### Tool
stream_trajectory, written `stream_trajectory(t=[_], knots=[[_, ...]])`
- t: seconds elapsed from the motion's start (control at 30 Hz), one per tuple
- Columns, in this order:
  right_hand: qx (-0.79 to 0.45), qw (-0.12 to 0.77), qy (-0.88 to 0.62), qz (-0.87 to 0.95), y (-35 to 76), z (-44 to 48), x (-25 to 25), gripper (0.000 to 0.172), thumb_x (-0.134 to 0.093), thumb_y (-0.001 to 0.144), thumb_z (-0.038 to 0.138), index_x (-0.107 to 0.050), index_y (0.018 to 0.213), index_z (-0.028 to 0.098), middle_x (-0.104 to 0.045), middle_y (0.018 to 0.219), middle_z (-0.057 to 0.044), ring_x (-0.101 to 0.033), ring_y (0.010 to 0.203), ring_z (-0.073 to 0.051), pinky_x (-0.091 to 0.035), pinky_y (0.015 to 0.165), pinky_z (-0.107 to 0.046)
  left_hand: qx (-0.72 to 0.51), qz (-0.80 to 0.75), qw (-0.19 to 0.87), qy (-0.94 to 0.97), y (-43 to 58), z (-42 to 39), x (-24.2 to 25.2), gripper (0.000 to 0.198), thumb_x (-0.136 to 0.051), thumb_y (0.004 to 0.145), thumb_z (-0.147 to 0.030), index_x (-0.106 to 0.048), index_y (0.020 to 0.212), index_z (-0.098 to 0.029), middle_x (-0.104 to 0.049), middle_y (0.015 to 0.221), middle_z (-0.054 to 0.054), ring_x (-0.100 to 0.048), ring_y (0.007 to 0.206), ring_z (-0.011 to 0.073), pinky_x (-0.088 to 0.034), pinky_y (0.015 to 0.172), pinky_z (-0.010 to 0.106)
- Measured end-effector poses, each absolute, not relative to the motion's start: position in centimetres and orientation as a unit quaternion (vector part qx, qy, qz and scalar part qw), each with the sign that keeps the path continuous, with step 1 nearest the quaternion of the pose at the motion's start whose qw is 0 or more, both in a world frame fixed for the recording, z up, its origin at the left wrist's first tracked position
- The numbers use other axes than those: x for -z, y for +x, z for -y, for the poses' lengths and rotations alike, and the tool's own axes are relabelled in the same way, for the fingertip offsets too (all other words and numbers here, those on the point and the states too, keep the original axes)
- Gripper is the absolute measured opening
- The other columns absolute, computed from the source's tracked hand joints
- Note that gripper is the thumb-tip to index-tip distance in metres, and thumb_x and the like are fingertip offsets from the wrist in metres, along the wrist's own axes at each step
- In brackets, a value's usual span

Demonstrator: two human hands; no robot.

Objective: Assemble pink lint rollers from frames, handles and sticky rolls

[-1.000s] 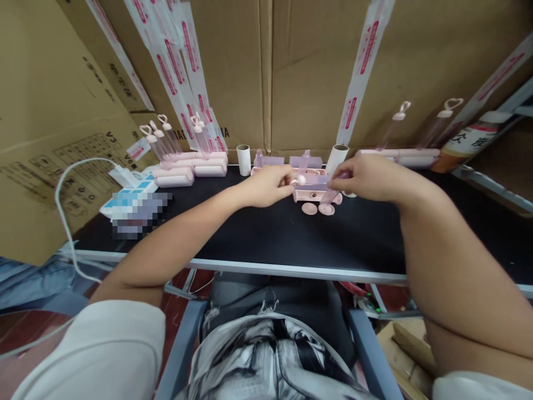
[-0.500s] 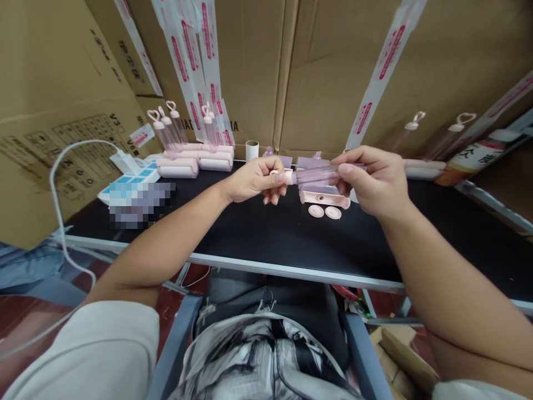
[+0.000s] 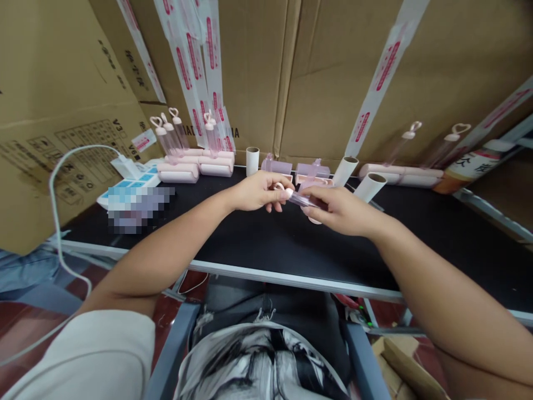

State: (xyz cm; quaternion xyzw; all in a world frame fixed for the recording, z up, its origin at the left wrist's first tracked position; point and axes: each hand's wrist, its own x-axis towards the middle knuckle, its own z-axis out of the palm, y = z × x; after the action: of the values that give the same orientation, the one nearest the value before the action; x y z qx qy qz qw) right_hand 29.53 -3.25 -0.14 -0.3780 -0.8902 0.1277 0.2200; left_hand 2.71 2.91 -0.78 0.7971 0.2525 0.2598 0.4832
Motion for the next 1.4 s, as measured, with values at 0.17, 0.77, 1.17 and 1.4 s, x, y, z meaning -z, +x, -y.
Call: stream_trajectory(t=[0.17, 0.77, 1.17, 1.4], knots=[[-0.107, 0.166, -0.424, 0.884, 28.3, 3.5, 1.0, 0.022, -0.052, 0.109, 0.039, -0.063, 0.107, 0.020, -0.074, 0.095, -0.008, -0.061, 0.076, -0.021, -0.039, 0.071, -0.033, -0.261, -0.261, 0.358, 0.858, 3.1, -2.4, 1.2, 0.026, -0.087, 0.084, -0.029, -0.078, 0.105, -0.015, -0.074, 0.086, 0.001, -0.073, 0.078, 0.0140, -0.056, 0.071, 0.024], [-0.001, 0.239, -0.426, 0.873, 27.9, 3.5, 2.6, 0.031, -0.052, 0.110, 0.045, -0.069, 0.116, 0.019, -0.078, 0.101, -0.014, -0.069, 0.086, -0.029, -0.040, 0.072, -0.036, -0.321, -0.240, 0.421, 0.814, 3.6, -1.8, 1.3, 0.030, -0.085, 0.082, -0.033, -0.074, 0.102, -0.014, -0.069, 0.079, -0.001, -0.066, 0.063, 0.0104, -0.057, 0.056, 0.021], [-0.006, 0.233, -0.469, 0.852, 27.8, 5.0, 1.4, 0.028, -0.055, 0.105, 0.046, -0.058, 0.118, 0.021, -0.075, 0.090, -0.010, -0.064, 0.071, -0.027, -0.035, 0.064, -0.033, -0.336, -0.227, 0.416, 0.814, 4.2, -1.4, 2.5, 0.031, -0.083, 0.085, -0.036, -0.063, 0.100, -0.018, -0.060, 0.079, -0.003, -0.057, 0.060, 0.0093, -0.052, 0.049, 0.020], [-0.022, 0.240, -0.469, 0.850, 27.8, 4.5, 2.0, 0.026, -0.049, 0.107, 0.047, -0.057, 0.115, 0.024, -0.075, 0.094, -0.012, -0.063, 0.071, -0.029, -0.034, 0.063, -0.035, -0.342, -0.219, 0.440, 0.801, 4.5, -1.2, 2.6, 0.039, -0.085, 0.086, -0.044, -0.061, 0.102, -0.019, -0.059, 0.081, -0.003, -0.057, 0.059, 0.0090, -0.050, 0.049, 0.021]])
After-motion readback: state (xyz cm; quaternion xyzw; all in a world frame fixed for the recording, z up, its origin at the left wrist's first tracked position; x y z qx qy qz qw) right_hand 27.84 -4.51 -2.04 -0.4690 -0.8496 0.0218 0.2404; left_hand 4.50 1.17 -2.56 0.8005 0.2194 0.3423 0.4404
